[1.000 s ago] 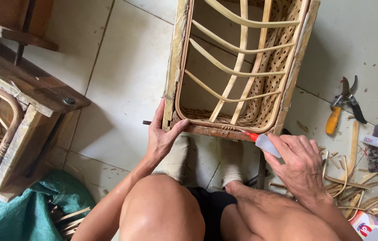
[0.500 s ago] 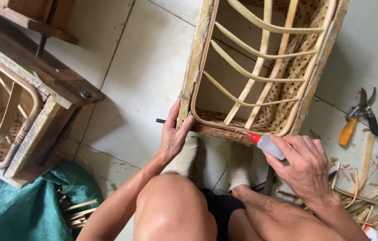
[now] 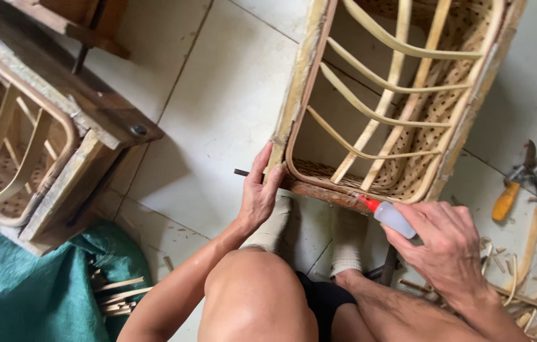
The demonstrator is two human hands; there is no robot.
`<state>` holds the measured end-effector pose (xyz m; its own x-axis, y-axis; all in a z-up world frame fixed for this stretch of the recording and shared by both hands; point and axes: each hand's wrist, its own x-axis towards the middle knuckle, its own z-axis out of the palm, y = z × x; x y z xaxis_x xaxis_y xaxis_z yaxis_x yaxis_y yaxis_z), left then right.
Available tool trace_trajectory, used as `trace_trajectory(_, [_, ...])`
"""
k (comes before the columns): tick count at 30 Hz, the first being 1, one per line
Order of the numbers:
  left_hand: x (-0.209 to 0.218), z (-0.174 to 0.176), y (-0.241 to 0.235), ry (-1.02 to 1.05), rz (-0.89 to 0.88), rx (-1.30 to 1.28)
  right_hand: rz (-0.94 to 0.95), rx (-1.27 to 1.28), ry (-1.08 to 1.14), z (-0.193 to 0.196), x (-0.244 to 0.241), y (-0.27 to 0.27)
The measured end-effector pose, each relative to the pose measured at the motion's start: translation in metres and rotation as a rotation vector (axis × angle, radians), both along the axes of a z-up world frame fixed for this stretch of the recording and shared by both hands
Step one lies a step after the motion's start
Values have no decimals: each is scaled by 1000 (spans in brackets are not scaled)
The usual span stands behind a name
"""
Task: The person assembles a rectangular woven basket by inserting curved bamboo strips into a wooden mold, tapping them with a hammer, and applying glue to the edges. The person also uses pliers to adjust the basket frame.
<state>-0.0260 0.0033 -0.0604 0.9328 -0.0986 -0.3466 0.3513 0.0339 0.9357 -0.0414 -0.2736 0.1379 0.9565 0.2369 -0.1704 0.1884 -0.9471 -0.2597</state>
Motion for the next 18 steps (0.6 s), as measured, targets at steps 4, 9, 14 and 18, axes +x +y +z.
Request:
trace_trajectory(4, [-4, -6, -1, -30, 26, -32, 60, 52, 0, -7, 9, 14])
trace_trajectory(9, [-4, -8, -3, -44, 35, -30, 103, 41, -10, -14, 22, 25])
trace_trajectory(14, [-5, -8, -3, -43, 30, -28, 152, 17, 6, -9, 25, 25])
trace_trajectory(18, [-4, -6, -3, -61, 31, -23, 124, 61, 11, -8, 27, 26])
